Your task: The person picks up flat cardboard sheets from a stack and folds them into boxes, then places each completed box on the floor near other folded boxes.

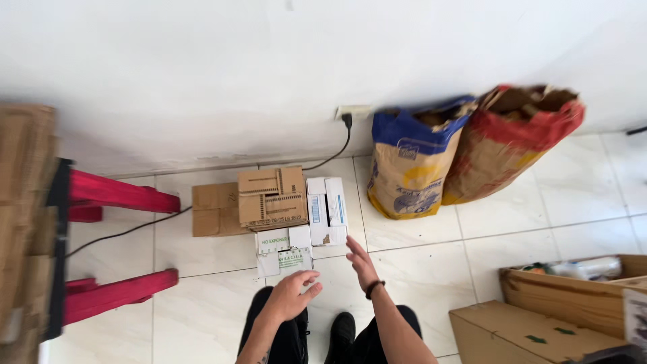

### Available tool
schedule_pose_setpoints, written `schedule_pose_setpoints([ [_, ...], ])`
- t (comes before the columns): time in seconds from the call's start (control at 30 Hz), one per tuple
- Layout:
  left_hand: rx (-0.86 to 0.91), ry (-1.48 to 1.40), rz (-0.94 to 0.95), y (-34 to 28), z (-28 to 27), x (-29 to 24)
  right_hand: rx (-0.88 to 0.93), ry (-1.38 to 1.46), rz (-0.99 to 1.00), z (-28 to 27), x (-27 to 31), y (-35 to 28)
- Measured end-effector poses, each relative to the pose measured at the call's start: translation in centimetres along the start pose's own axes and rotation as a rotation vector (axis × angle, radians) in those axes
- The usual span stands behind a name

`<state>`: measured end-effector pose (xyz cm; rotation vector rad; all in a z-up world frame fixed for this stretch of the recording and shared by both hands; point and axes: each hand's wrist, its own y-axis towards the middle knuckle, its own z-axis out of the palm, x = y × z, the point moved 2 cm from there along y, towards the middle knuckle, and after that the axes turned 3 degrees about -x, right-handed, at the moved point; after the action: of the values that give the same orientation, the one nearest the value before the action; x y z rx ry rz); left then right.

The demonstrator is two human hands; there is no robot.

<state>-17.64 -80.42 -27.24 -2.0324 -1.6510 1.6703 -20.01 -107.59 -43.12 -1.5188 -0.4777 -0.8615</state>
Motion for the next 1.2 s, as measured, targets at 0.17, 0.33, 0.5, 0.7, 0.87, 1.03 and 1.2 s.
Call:
schedule_pose_setpoints([
  [0.17, -0.006, -0.063, 0.004, -10.5, -3.9, -8.4, 0.046, 0.08, 0.105, -1.2, 8.0, -13.0],
  [0.33, -0.027, -0.05, -0.036, -19.1, -5.3, -14.5, 0.208, -0.06, 0.102, -2.5, 15.4, -25.2],
  [0.5, -0.137, -0.309, -0.122, -24.8, -3.9, -16.6, 0.411, -0.34, 0.128, -3.3, 19.1, -32.9],
  [0.7, -0.272, -0.508, -0.111, -30.3, -2.4, -15.3, 0.46, -0.431, 0.307, -3.1, 18.8, -36.5],
  [0.87, -0.373, -0.655, -0.274, -37.0, -3.3, -11.1, 0.52, -0.614, 0.359, -1.0, 17.0, -38.0],
  [1.03, -0.488, -0.746, -0.353, -43.4, -2.4, -2.5, 0.584, -0.817, 0.386, 3.6, 11.4, -34.7],
  [1.2, -0.502, -0.788, -0.458, -52.6, -3.5, 2.9, 0.513, -0.953, 0.335, 14.2, 9.4, -34.8],
])
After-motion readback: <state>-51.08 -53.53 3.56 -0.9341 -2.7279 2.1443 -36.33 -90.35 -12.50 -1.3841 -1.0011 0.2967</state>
